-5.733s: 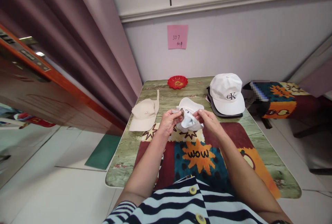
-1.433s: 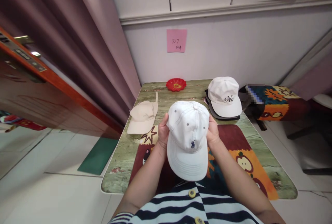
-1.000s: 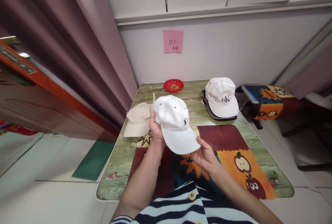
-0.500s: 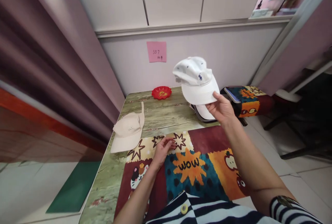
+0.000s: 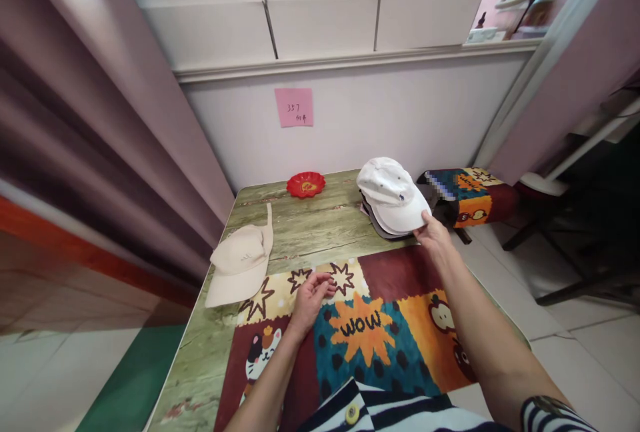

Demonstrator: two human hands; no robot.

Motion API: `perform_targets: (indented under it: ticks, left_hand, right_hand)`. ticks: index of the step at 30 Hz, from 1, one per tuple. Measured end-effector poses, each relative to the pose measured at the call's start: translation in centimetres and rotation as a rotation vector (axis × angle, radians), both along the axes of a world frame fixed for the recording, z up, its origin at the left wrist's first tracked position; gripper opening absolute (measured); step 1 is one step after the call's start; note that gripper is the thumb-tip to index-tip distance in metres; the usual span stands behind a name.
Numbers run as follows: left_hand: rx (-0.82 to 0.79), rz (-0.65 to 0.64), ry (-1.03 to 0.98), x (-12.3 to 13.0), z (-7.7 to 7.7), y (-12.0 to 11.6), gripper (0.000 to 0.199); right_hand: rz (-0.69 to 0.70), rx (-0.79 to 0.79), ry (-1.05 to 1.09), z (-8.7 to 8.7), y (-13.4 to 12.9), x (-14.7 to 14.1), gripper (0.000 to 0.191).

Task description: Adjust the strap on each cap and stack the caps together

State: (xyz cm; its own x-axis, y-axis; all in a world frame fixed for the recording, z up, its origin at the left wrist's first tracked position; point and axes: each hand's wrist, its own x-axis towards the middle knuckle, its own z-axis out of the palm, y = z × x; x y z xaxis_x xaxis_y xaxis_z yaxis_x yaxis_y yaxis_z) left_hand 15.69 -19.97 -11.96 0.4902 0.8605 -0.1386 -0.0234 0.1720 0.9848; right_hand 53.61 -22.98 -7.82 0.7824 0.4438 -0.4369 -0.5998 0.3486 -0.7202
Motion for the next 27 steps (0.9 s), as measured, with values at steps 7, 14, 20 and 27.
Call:
perform_targets:
  ticks: [7,14,20,27]
  left_hand:
    - [0.041,-0.003,0.034,0.0,0.1,-0.3,0.034]
    - [0.057,-0.007,0.036,-0.1,-0.1,-0.2,0.033]
    - [0.084,-0.026,0.047,-0.2,-0.6,-0.1,0.033]
    - [0.092,-0.019,0.047,-0.2,-0.7,-0.2,0.035]
  right_hand:
    - [-0.006,0.128,-0.022,3.7,3.1,2.6,0.013]
    - [-0.076,-0.038,0.000,-0.5,2.1,1.2,0.012]
    - [-0.089,-0.152,-0.008,-4.1,0.5,0.6,0.008]
    - [-0.050,-0.193,-0.135,-4.2,0.8,1.4,0.015]
